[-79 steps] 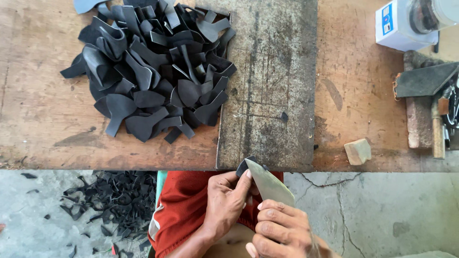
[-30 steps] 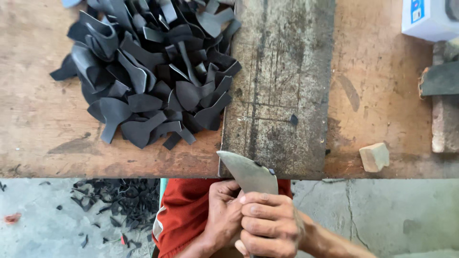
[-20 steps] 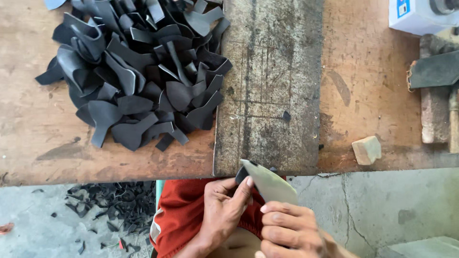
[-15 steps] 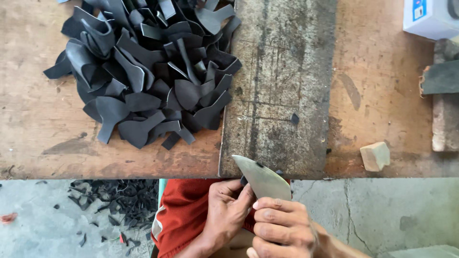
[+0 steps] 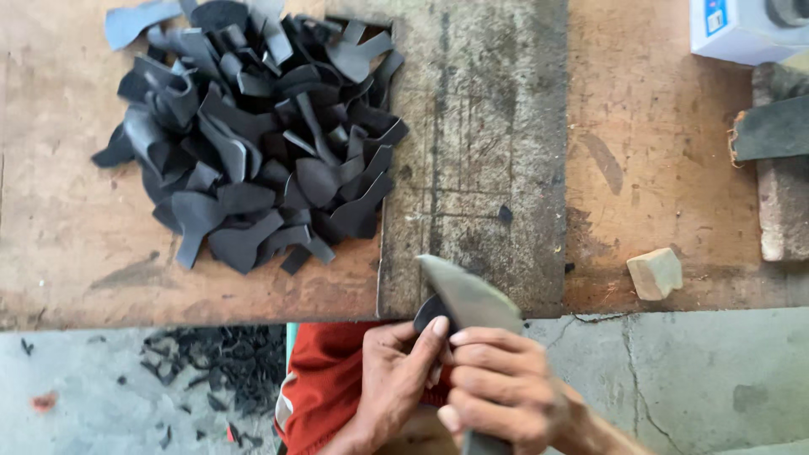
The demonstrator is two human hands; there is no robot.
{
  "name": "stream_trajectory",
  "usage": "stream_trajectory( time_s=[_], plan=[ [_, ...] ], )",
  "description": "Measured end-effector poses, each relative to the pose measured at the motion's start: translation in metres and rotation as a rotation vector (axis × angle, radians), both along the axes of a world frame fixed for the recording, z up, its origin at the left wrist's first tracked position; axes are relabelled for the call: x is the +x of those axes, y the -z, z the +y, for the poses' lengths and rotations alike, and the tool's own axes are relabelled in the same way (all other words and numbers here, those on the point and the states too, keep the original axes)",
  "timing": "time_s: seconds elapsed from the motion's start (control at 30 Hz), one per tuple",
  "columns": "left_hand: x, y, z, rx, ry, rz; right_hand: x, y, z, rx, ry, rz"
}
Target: The person trims the edges of small black rubber pieces with a curved knife, holding each piece against a worn wooden board and shaving off excess material, then tosses trimmed pieces onto a growing pile and discards scraps to the floor. The person occasionally reaches into the pile to pick up the next piece and continues trimming.
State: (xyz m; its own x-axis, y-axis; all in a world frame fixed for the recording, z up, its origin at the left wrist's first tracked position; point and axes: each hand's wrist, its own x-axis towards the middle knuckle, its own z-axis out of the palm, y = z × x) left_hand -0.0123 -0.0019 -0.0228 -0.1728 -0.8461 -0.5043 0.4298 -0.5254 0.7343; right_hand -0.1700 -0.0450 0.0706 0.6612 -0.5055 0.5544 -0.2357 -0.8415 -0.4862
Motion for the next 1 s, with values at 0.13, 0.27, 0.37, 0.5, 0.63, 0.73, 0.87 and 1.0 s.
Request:
stream_trajectory(
  time_s=[0.13,0.27,0.37,0.5,0.63,0.73,0.87,1.0],
  plan=[
    [0.009,-0.013,-0.004,0.097,0.066,-0.002,-0.01,-0.018,0.011,0.099,0.17,0.065],
    [0.018,-0.037,-0.009,0.034,0.166,-0.082,-0.015,-0.015,0.007,-0.003,0.211,-0.073],
    [0.021,-0.052,-0.022,-0.016,0.145,-0.074,-0.023,-0.002,0.003,-0.072,0.237,-0.166],
    [0.021,-0.076,-0.064,-0.093,0.238,-0.201,-0.038,0.017,0.007,-0.084,0.306,-0.205],
    [0.003,-0.115,-0.134,-0.409,0.337,-0.377,-0.048,0.036,0.002,-0.13,0.193,-0.067],
    [-0.013,-0.134,-0.187,-0.542,0.35,-0.569,-0.045,0.05,0.01,-0.067,0.335,-0.078],
    [-0.023,-0.126,-0.196,-0.772,0.279,-0.538,-0.047,0.065,0.031,0.088,0.327,-0.156],
    [-0.012,-0.097,-0.171,-0.948,0.297,-0.572,-0.067,0.069,0.05,0.07,0.219,-0.117]
  ],
)
